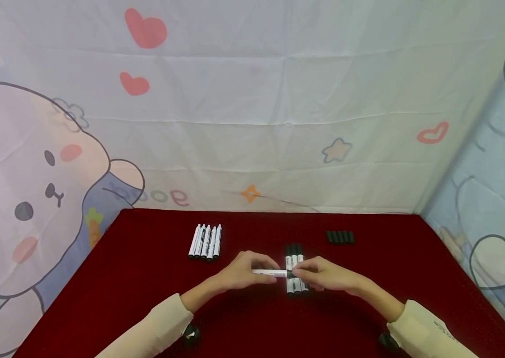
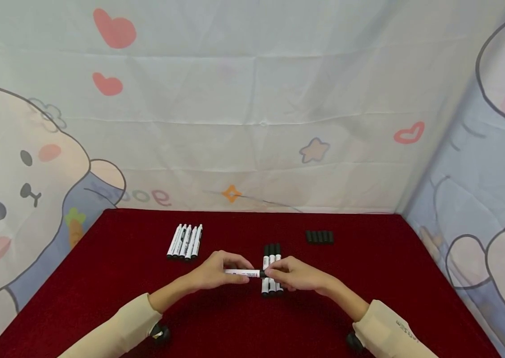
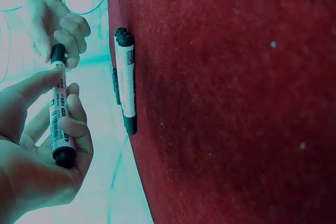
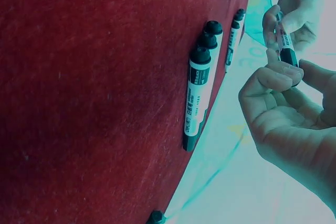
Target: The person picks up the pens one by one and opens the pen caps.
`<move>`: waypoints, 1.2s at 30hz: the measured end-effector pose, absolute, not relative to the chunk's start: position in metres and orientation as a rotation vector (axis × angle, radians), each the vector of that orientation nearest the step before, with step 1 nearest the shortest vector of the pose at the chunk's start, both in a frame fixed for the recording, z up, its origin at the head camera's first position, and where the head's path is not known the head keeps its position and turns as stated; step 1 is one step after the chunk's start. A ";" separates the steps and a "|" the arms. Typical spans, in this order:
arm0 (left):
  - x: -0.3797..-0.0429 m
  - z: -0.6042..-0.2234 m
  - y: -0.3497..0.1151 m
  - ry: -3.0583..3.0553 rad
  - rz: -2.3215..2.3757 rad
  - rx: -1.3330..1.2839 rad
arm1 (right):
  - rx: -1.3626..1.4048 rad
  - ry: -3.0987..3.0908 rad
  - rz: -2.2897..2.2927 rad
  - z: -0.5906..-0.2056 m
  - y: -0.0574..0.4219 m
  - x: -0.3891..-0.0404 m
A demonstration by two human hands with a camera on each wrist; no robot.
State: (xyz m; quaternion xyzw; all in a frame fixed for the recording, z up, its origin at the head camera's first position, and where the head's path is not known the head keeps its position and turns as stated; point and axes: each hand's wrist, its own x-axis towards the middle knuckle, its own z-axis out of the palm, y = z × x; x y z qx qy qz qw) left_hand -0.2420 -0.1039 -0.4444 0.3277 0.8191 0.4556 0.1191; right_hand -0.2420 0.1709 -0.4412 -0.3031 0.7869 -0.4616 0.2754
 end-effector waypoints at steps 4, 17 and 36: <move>-0.242 -0.448 -0.102 2.409 1.310 1.009 | -0.792 2.073 -1.241 -0.442 0.166 -0.240; -0.238 -0.452 -0.099 2.472 1.244 1.040 | -0.785 2.060 -1.203 -0.448 0.158 -0.233; -0.228 -0.451 -0.085 2.417 1.284 0.982 | -1.276 2.554 -1.046 -0.476 0.170 -0.231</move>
